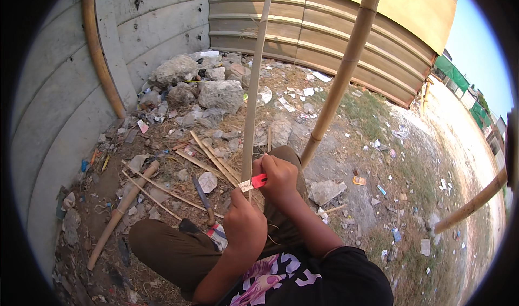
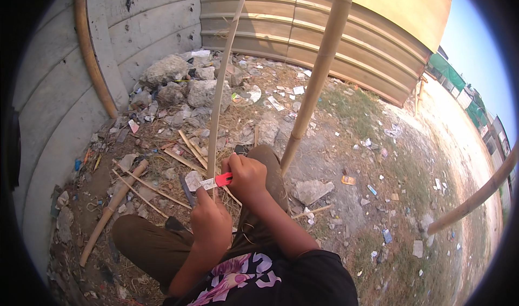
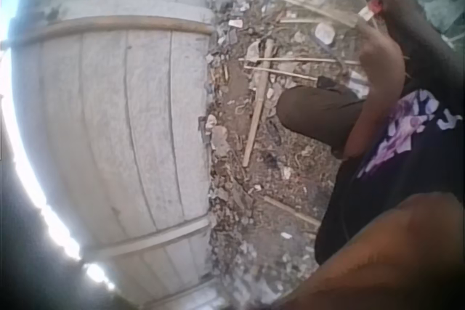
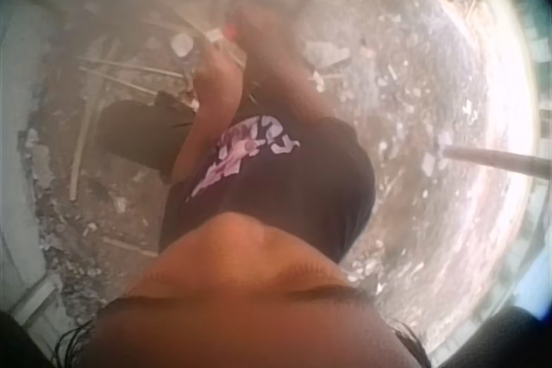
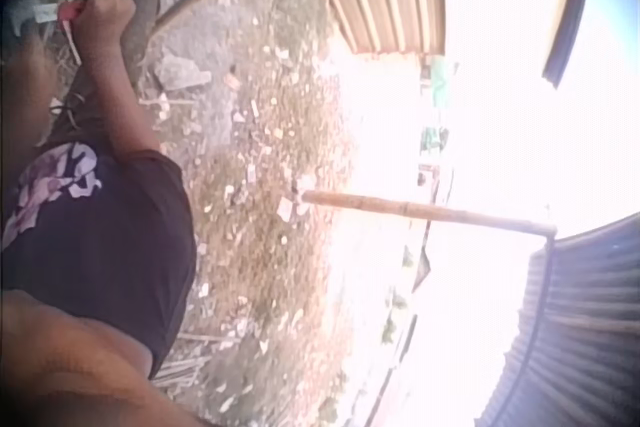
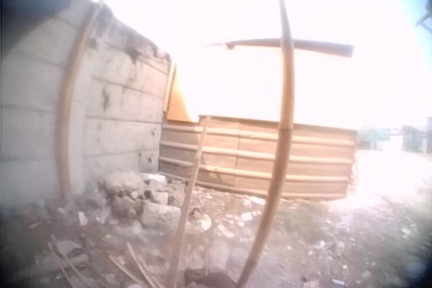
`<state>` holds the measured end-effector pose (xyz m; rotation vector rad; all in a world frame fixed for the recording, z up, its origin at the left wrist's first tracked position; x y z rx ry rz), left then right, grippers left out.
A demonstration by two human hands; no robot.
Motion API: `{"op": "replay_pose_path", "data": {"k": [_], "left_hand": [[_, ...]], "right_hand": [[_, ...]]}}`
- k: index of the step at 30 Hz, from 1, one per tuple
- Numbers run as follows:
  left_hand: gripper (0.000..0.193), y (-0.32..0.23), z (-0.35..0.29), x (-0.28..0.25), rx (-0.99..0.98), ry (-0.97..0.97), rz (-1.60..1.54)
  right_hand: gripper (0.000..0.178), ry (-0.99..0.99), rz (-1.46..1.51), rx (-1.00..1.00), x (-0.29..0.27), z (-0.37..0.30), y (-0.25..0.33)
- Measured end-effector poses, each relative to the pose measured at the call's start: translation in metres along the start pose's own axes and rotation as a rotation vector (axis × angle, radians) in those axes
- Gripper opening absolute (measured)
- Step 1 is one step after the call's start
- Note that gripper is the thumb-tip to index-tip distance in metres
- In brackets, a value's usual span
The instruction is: The person sits on the ground and uses a red utility knife to shave a long bamboo stick, removing thin strips of material. The person holds the bamboo with the left hand and scrapes along its length with the right hand, occasionally rotating the stick to work on different sides.
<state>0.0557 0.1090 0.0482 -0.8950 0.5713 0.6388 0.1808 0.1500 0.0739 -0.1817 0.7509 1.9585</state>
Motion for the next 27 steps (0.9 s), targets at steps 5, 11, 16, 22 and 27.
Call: {"op": "replay_pose_path", "data": {"k": [5,11,16,22,27], "left_hand": [[0.029,-0.004,0.0,0.001,-0.012,0.033,0.056],[0.03,-0.01,-0.01,0.009,0.003,0.069,0.007],[0.033,-0.022,-0.011,0.008,0.016,0.099,-0.038],[0.027,-0.019,-0.011,0.005,-0.064,0.135,-0.142],[0.026,-0.02,-0.01,-0.002,-0.043,0.105,-0.136]], "right_hand": [[0.018,-0.05,-0.038,0.117,0.006,0.02,-0.013],[0.013,-0.06,-0.171,0.306,0.007,0.07,-0.05],[0.015,-0.022,-0.371,0.405,0.002,0.139,-0.087],[0.019,-0.04,-0.441,0.217,0.003,0.197,-0.093],[0.022,0.062,-0.499,0.343,0.008,0.24,-0.095]]}}
Point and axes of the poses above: each hand's wrist, its own z-axis towards the middle knuckle, its own x-axis out of the palm, y = z × x, the point moved 8 cm from there along z, towards the middle knuckle, and after that the axes turned 11 degrees about x, right-handed, at the moved point
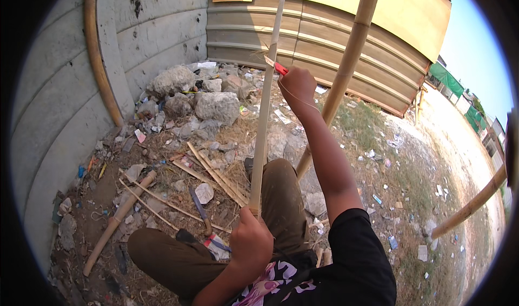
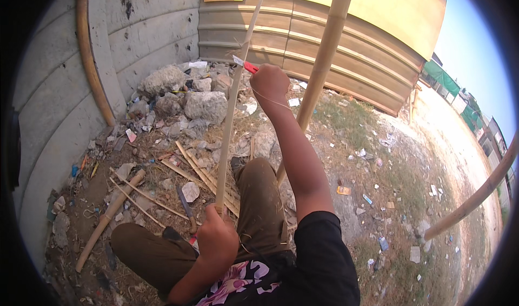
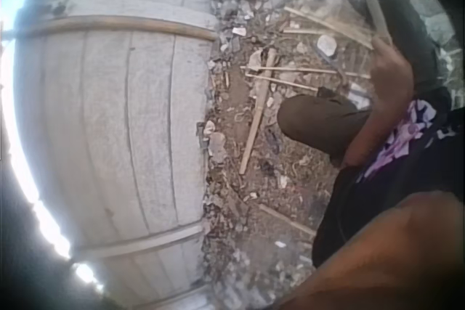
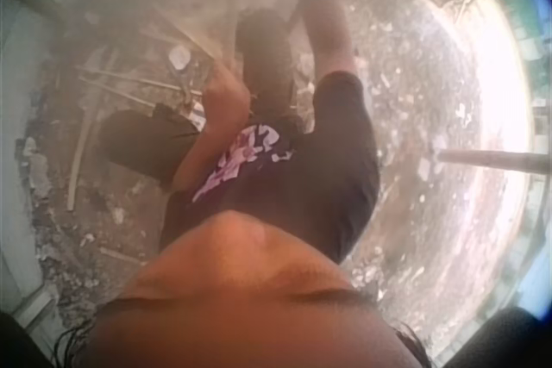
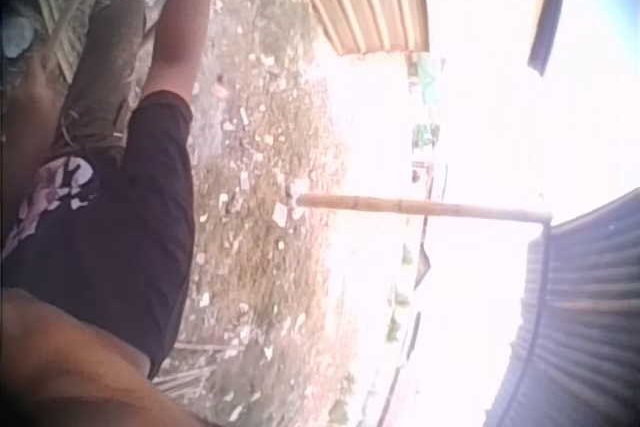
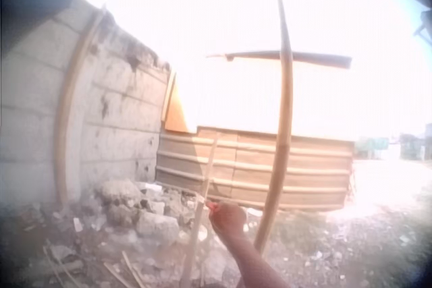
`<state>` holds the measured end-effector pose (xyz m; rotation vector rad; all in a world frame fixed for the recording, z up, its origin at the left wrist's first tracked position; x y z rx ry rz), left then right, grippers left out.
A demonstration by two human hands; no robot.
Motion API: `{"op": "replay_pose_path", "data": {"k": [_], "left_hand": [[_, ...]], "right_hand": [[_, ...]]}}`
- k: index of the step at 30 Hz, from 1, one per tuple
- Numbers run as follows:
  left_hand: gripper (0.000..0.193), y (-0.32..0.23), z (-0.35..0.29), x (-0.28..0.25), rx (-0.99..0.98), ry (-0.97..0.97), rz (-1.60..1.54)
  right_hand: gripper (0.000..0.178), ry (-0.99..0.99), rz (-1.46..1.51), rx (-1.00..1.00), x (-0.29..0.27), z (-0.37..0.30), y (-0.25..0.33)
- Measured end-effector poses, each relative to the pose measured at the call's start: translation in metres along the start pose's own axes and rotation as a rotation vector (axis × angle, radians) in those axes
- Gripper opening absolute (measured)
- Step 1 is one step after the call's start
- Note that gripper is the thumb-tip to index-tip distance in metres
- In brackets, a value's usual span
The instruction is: The person sits on the ground and uses a red utility knife to shave a long bamboo stick, removing thin strips of material. The person holds the bamboo with the left hand and scrapes along its length with the right hand, occasionally rotating the stick to work on different sides.
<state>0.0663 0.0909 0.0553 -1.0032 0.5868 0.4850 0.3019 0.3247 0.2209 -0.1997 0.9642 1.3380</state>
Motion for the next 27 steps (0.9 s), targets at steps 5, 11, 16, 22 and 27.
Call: {"op": "replay_pose_path", "data": {"k": [5,11,16,22,27], "left_hand": [[0.025,-0.002,-0.01,0.006,0.071,0.019,-0.026],[0.024,-0.004,-0.011,0.016,0.085,0.093,-0.095],[0.023,0.008,0.002,0.004,0.068,-0.002,-0.161],[0.026,0.009,0.005,-0.003,0.078,-0.029,-0.187],[0.023,0.011,0.002,-0.001,0.077,-0.011,-0.295]], "right_hand": [[0.025,0.006,0.016,0.215,0.007,0.052,-0.024],[0.033,-0.042,0.018,0.155,-0.01,0.071,-0.053],[0.018,-0.073,-0.02,-0.246,-0.035,-0.061,-0.019],[0.015,0.089,0.248,-0.372,-0.049,-0.223,-0.007],[0.027,0.065,0.363,-0.354,-0.047,-0.277,-0.007]]}}
Point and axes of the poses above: each hand's wrist, its own z-axis towards the middle knuckle, its own x-axis out of the palm, y = z × x, the point moved 8 cm from there along z, towards the middle knuckle, and after that the axes turned 11 degrees about x, right-handed, at the moved point
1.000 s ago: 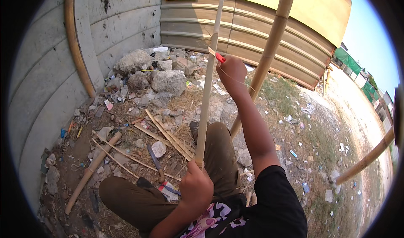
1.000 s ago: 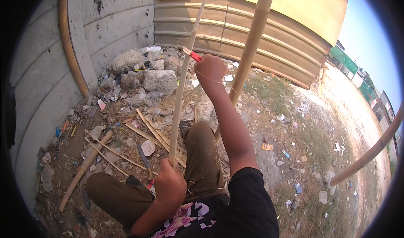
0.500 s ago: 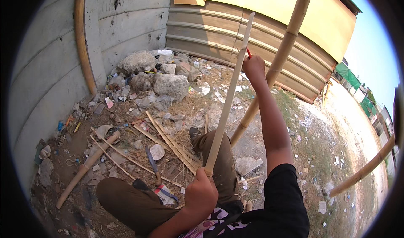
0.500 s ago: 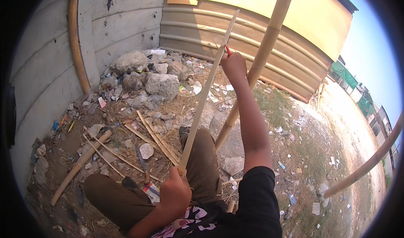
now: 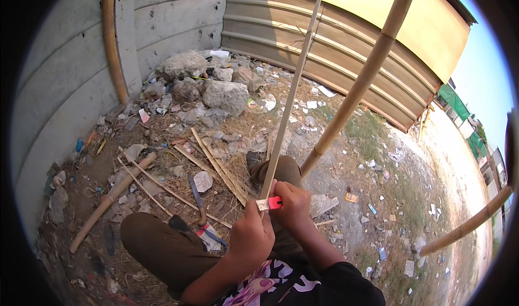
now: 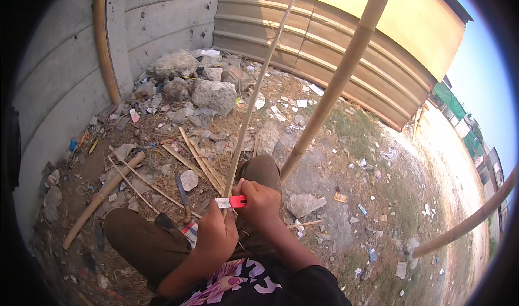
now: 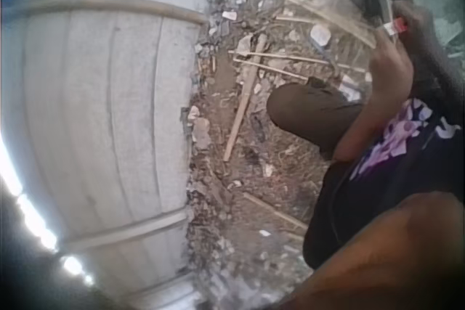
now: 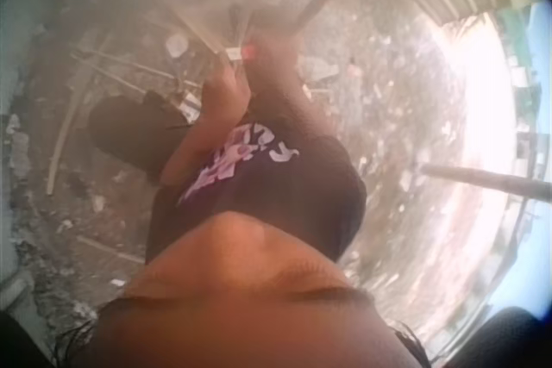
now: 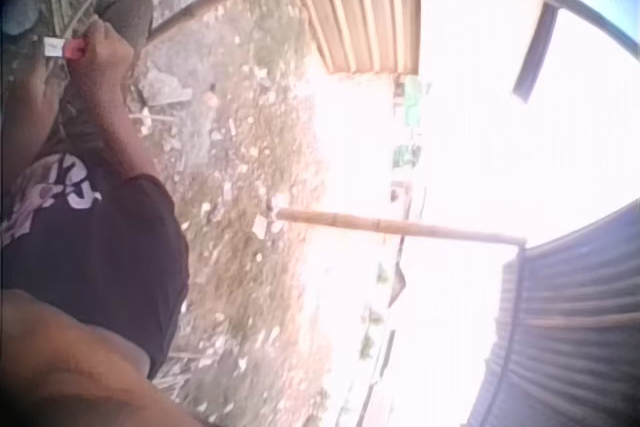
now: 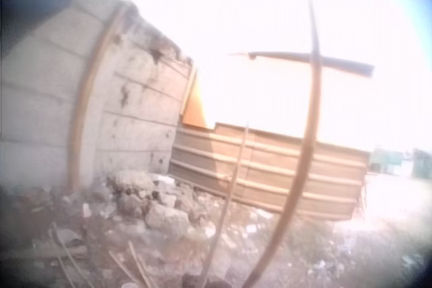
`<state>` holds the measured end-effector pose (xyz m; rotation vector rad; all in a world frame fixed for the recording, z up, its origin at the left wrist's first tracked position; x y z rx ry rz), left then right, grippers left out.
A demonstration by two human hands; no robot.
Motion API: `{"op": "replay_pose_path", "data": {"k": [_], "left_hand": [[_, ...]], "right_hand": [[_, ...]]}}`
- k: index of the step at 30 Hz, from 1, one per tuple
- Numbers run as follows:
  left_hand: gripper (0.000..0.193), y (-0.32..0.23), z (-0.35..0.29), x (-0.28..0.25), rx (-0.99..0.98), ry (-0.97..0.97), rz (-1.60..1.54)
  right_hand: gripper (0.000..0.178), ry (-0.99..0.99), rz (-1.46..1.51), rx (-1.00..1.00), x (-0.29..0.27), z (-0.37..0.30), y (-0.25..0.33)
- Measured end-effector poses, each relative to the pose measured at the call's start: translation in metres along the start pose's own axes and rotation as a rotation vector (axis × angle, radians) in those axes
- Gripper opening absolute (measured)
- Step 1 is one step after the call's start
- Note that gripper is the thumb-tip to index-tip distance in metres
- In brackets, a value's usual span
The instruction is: The person sits on the ground and uses a red utility knife to shave a long bamboo stick, removing thin strips of material. The person holds the bamboo with the left hand and scrapes along its length with the right hand, occasionally rotating the stick to work on different sides.
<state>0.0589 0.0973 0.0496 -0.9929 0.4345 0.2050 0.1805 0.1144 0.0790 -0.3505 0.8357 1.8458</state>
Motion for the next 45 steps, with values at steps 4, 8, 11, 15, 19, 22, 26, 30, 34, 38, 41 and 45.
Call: {"op": "replay_pose_path", "data": {"k": [4,8,11,15,19,22,26,30,34,38,41,45], "left_hand": [[0.02,-0.001,-0.005,0.008,0.012,0.084,-0.073],[0.017,-0.006,-0.008,0.013,-0.002,0.098,-0.127],[0.016,-0.01,-0.007,0.01,-0.013,0.079,-0.198],[0.017,-0.016,-0.005,-0.004,-0.028,-0.012,-0.238],[0.019,-0.011,-0.009,-0.008,-0.032,-0.105,-0.275],[0.02,-0.014,-0.02,0.001,-0.026,-0.103,-0.272],[0.019,-0.014,-0.022,0.005,-0.012,-0.117,-0.272],[0.02,-0.016,-0.012,-0.007,-0.04,-0.12,-0.229],[0.022,-0.008,-0.021,0.005,-0.095,-0.075,-0.219],[0.022,-0.012,-0.015,-0.003,-0.04,-0.126,-0.196],[0.023,-0.011,-0.014,-0.006,-0.06,-0.135,-0.223],[0.023,-0.008,-0.016,-0.007,-0.051,-0.137,-0.196]], "right_hand": [[0.029,-0.027,0.021,0.021,-0.006,-0.005,-0.011],[0.029,-0.087,-0.009,-0.006,-0.017,-0.002,-0.012],[0.029,-0.139,-0.012,-0.04,-0.021,0.005,-0.004],[0.029,-0.181,0.028,-0.131,-0.018,0.02,0.014],[0.022,-0.116,0.086,-0.127,-0.001,0.04,0.016],[0.017,-0.15,0.143,0.094,0.003,0.079,-0.003],[0.013,-0.195,-0.075,0.115,0.001,0.134,-0.015],[0.009,-0.191,-0.09,0.045,-0.007,0.164,0.001],[0.009,-0.218,-0.163,0.007,-0.005,0.209,-0.001],[0.01,-0.2,-0.212,-0.033,0.003,0.232,-0.006],[0.012,-0.19,-0.307,0.009,0.005,0.252,-0.002],[0.012,-0.166,-0.334,0.057,-0.003,0.291,-0.003]]}}
Point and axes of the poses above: each hand's wrist, its own z-axis towards the middle knuckle, its own x-axis out of the palm, y = z × x, the point moved 8 cm from there along z, towards the middle knuckle, and after that the axes turned 11 degrees about x, right-handed, at the moved point
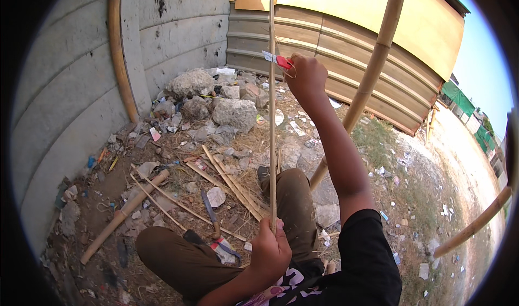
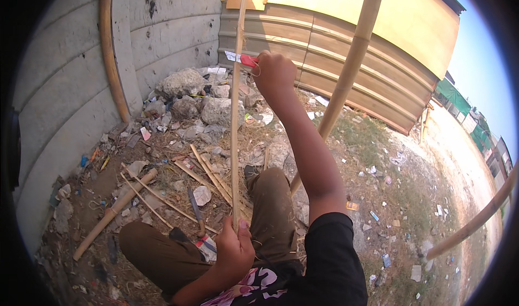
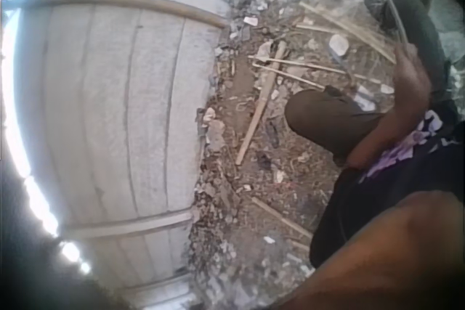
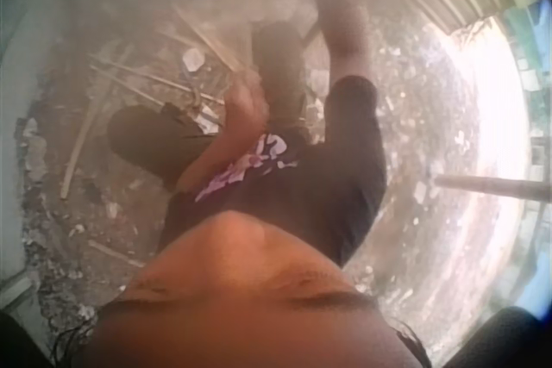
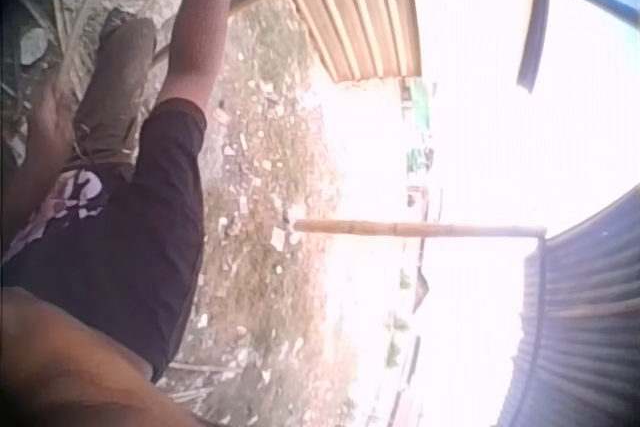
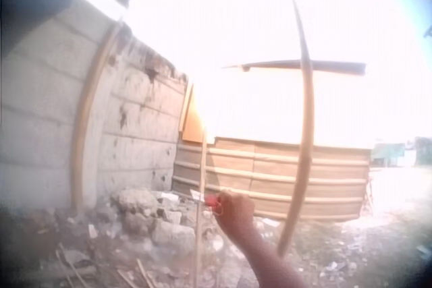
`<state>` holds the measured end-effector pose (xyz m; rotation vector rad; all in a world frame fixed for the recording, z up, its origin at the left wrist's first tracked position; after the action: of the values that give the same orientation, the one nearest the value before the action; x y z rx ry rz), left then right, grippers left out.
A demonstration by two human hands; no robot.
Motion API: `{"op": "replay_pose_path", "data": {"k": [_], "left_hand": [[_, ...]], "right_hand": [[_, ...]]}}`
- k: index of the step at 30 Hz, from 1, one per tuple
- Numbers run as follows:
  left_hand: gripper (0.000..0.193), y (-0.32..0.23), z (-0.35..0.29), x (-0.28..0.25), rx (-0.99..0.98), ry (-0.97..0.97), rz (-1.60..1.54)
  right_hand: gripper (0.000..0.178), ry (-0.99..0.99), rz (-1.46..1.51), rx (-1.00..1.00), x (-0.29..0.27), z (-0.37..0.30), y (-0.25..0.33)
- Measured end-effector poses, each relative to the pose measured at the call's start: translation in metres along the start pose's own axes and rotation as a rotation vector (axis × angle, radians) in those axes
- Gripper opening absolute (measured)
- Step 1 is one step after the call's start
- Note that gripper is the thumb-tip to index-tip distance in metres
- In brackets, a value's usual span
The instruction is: The person sits on the ground and uses a red utility knife to shave a long bamboo stick, removing thin strips of material. The person holds the bamboo with the left hand and scrapes along its length with the right hand, occasionally rotating the stick to work on different sides.
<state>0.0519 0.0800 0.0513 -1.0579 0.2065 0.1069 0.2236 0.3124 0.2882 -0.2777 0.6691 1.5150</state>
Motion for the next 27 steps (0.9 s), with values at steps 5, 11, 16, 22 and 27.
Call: {"op": "replay_pose_path", "data": {"k": [5,11,16,22,27], "left_hand": [[0.023,-0.001,0.001,0.0,-0.067,0.042,0.008],[0.026,0.0,-0.006,0.018,0.006,0.094,0.028],[0.031,-0.003,0.015,-0.007,0.04,0.081,0.004],[0.034,0.019,0.018,0.0,0.117,0.006,-0.199],[0.031,0.03,0.018,0.016,0.004,0.034,-0.503]], "right_hand": [[0.017,0.04,-0.061,0.202,0.014,0.039,-0.009],[0.023,0.11,-0.024,0.327,0.011,0.077,-0.061],[0.032,0.214,0.225,0.222,-0.003,0.002,-0.07],[0.017,0.31,0.455,0.016,-0.03,-0.168,-0.031],[0.012,0.269,0.451,-0.056,-0.027,-0.258,-0.021]]}}
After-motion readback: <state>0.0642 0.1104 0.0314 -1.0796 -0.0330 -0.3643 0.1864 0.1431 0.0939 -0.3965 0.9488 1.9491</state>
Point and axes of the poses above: each hand's wrist, its own z-axis towards the middle knuckle, its own x-axis out of the palm, y = z × x, the point moved 8 cm from there along z, towards the middle knuckle, and after that the axes turned 11 degrees about x, right-handed, at the moved point
